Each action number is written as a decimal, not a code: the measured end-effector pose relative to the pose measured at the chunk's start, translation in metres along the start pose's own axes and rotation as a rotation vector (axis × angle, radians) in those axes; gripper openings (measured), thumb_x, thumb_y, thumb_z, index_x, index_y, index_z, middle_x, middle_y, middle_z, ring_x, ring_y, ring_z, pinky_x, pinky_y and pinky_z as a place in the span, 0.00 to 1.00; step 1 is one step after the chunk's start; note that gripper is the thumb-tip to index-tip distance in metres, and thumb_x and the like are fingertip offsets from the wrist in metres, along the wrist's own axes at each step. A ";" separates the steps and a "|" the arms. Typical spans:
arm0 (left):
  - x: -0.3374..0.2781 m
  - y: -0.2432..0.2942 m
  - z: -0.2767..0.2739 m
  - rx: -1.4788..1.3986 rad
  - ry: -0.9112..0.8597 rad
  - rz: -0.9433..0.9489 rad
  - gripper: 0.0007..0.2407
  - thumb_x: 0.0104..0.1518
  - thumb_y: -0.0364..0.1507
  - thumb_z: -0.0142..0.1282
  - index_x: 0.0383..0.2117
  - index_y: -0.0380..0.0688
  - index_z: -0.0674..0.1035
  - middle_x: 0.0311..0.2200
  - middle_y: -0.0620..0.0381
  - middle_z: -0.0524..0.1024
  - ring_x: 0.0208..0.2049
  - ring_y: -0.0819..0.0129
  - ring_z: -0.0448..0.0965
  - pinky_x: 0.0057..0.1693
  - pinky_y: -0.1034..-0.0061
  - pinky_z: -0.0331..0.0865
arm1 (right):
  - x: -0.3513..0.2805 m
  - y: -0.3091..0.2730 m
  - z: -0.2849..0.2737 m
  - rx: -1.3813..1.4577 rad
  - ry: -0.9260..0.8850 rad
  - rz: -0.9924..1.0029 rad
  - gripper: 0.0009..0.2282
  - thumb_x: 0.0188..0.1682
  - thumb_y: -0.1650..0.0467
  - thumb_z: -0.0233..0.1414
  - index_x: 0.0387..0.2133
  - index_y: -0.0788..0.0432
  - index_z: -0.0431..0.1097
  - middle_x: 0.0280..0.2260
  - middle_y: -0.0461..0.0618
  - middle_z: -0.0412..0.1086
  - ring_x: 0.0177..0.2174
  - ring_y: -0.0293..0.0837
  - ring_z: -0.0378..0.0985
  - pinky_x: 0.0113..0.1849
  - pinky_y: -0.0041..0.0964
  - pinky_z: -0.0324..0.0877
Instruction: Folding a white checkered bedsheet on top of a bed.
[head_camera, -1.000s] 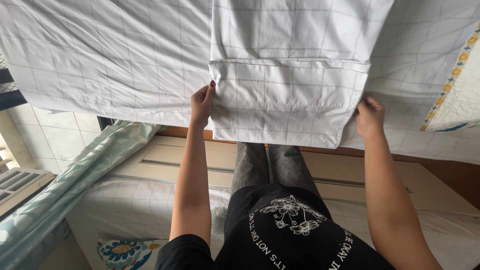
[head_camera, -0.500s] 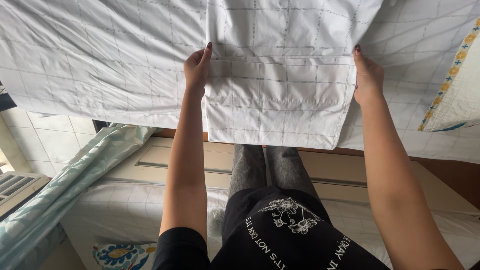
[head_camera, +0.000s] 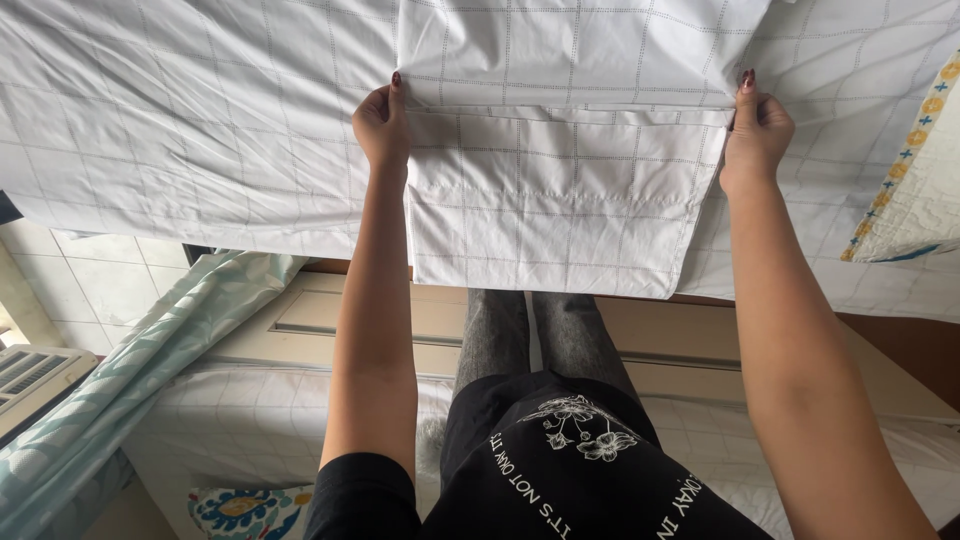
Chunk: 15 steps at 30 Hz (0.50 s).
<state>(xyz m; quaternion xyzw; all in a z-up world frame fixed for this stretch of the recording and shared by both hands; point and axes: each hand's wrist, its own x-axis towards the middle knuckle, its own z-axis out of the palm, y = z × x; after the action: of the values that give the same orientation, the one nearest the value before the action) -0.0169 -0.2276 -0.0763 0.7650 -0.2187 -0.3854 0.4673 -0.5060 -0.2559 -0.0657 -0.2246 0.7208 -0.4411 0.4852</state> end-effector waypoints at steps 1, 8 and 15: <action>0.002 0.002 -0.001 0.055 -0.025 -0.018 0.13 0.63 0.36 0.60 0.32 0.34 0.85 0.20 0.64 0.78 0.20 0.85 0.66 0.30 0.86 0.62 | 0.005 0.003 -0.003 -0.057 -0.022 -0.040 0.15 0.56 0.61 0.61 0.25 0.57 0.73 0.24 0.36 0.68 0.24 0.30 0.60 0.29 0.27 0.61; -0.026 0.017 -0.015 0.253 0.093 0.420 0.12 0.68 0.35 0.55 0.46 0.40 0.80 0.37 0.58 0.79 0.32 0.77 0.78 0.37 0.81 0.73 | -0.022 -0.024 -0.002 -0.086 0.023 -0.076 0.15 0.57 0.57 0.53 0.35 0.57 0.74 0.33 0.40 0.76 0.31 0.30 0.77 0.33 0.23 0.73; -0.092 0.018 -0.035 0.313 -0.038 0.383 0.18 0.62 0.37 0.62 0.52 0.41 0.74 0.43 0.53 0.78 0.39 0.71 0.78 0.41 0.78 0.75 | -0.074 -0.009 -0.032 -0.159 -0.113 -0.166 0.15 0.56 0.63 0.60 0.48 0.57 0.66 0.44 0.43 0.72 0.39 0.32 0.76 0.36 0.26 0.70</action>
<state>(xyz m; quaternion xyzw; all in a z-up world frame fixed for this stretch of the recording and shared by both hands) -0.0442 -0.1528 -0.0153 0.7652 -0.4255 -0.2657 0.4035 -0.5042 -0.1921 -0.0162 -0.3458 0.7038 -0.4078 0.4677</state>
